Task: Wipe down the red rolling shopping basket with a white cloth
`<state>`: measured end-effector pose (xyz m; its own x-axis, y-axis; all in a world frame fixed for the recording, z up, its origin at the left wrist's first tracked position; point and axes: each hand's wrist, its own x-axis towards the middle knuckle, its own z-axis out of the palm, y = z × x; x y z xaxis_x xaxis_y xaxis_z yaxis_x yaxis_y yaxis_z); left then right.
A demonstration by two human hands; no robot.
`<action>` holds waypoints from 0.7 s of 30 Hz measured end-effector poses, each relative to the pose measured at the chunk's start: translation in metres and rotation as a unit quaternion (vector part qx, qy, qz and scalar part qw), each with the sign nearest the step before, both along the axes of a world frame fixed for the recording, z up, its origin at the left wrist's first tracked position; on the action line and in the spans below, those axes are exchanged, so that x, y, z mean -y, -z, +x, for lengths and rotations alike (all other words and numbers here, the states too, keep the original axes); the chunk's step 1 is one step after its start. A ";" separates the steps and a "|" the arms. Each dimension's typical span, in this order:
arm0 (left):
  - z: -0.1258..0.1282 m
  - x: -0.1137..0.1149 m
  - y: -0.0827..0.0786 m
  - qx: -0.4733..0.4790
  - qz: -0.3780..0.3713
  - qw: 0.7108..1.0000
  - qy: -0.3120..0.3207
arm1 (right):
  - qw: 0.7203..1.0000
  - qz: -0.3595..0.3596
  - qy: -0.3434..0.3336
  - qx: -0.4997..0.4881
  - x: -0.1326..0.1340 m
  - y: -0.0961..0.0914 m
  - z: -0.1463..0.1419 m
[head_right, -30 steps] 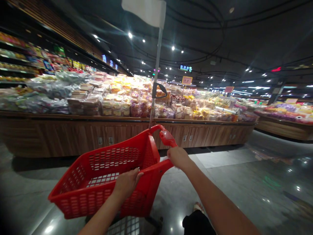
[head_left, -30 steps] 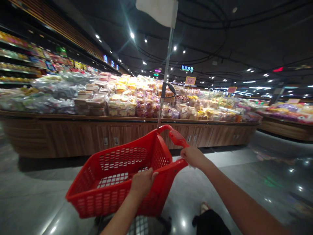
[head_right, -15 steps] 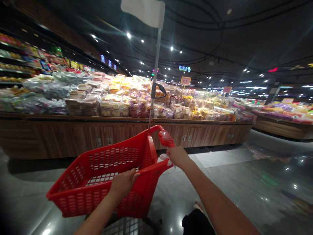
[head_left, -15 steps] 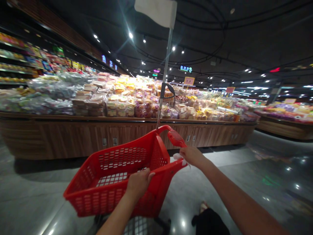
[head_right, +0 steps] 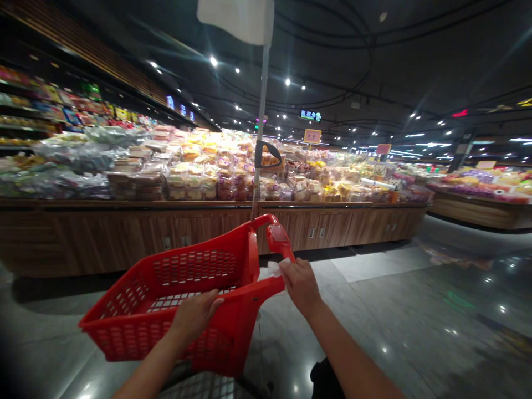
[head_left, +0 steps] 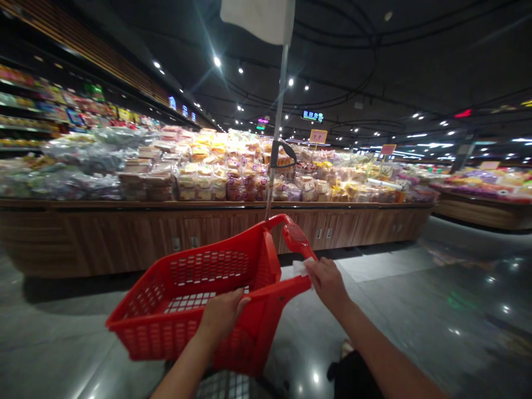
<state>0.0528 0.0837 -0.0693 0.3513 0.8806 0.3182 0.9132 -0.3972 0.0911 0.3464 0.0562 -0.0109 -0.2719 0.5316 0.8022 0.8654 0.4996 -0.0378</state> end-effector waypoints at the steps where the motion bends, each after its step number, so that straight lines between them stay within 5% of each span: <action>1: -0.002 -0.001 0.000 0.004 0.002 1.000 0.004 | 0.998 0.010 0.010 -0.053 0.000 0.003 0.009; 5: -0.009 -0.004 0.001 0.025 0.010 0.999 0.029 | 0.958 0.019 0.058 -0.279 0.005 0.021 0.020; 11: -0.007 0.002 -0.003 0.080 0.037 0.995 0.048 | 0.901 -0.083 0.013 -0.426 0.016 0.055 -0.017; 18: 0.070 0.028 -0.042 0.110 0.077 0.983 0.124 | 0.878 -0.094 0.018 -0.468 0.044 0.094 -0.057; 21: 0.090 0.031 -0.048 0.091 0.065 0.988 0.107 | 0.876 -0.085 0.011 -0.475 0.041 0.093 -0.061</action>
<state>0.1427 0.0527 -0.0213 0.4513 0.7399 0.4989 0.7802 -0.5985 0.1818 0.2855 0.0150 -0.1035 0.4863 0.6617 0.5706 0.4129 0.4015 -0.8175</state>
